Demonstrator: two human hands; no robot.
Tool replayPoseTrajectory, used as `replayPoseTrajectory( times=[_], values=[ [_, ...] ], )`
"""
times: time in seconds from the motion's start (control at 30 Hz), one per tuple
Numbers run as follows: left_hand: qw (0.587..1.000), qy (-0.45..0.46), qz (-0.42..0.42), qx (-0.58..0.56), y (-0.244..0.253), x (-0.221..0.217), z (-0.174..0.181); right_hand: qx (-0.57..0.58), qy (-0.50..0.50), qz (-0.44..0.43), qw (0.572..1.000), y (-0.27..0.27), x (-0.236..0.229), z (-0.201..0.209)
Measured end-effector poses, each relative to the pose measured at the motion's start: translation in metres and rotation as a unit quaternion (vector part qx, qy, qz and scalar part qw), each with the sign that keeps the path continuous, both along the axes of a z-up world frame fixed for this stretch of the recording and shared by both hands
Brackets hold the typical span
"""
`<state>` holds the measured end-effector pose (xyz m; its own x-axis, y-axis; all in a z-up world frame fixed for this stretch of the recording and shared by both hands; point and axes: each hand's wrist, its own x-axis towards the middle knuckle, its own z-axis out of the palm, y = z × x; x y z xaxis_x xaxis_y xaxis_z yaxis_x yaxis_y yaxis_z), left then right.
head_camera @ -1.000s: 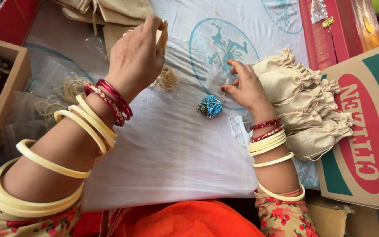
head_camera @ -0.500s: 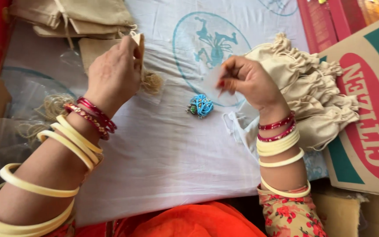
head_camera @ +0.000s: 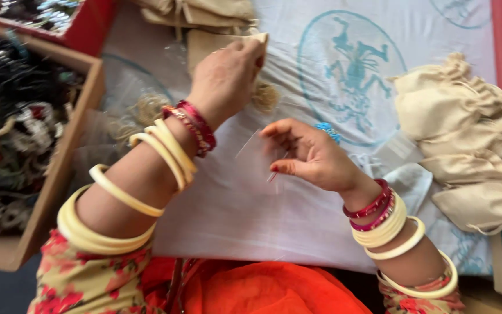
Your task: Sort jewelry items and place them into small drawstring bags.
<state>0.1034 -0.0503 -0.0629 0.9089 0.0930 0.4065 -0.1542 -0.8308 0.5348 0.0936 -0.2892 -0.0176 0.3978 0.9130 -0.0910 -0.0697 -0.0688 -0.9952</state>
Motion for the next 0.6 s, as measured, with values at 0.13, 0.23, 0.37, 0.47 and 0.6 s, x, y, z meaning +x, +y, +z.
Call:
replayPoseTrajectory(
  times=[0.13, 0.23, 0.37, 0.47, 0.6],
  values=[
    [0.999, -0.019, -0.003, 0.032, 0.001, 0.000, -0.003, -0.133, -0.408, -0.104, 0.897, 0.004, 0.004, 0.019],
    [0.999, -0.014, 0.008, 0.042, -0.001, 0.004, -0.005, -0.173, -0.578, -0.087, 0.793, -0.014, 0.025, 0.031],
    [0.999, -0.014, 0.031, 0.007, -0.004, 0.006, -0.003, -0.229, -0.584, -0.014, 0.779, -0.027, 0.034, 0.022],
    [0.996, -0.080, 0.032, -0.009, -0.006, 0.002, 0.007, -0.264, -0.514, 0.008, 0.816, -0.026, 0.031, 0.022],
    [0.989, -0.097, 0.061, -0.094, -0.004, 0.006, -0.003, -0.252, -0.428, -0.056, 0.866, -0.017, 0.011, 0.035]
  ],
)
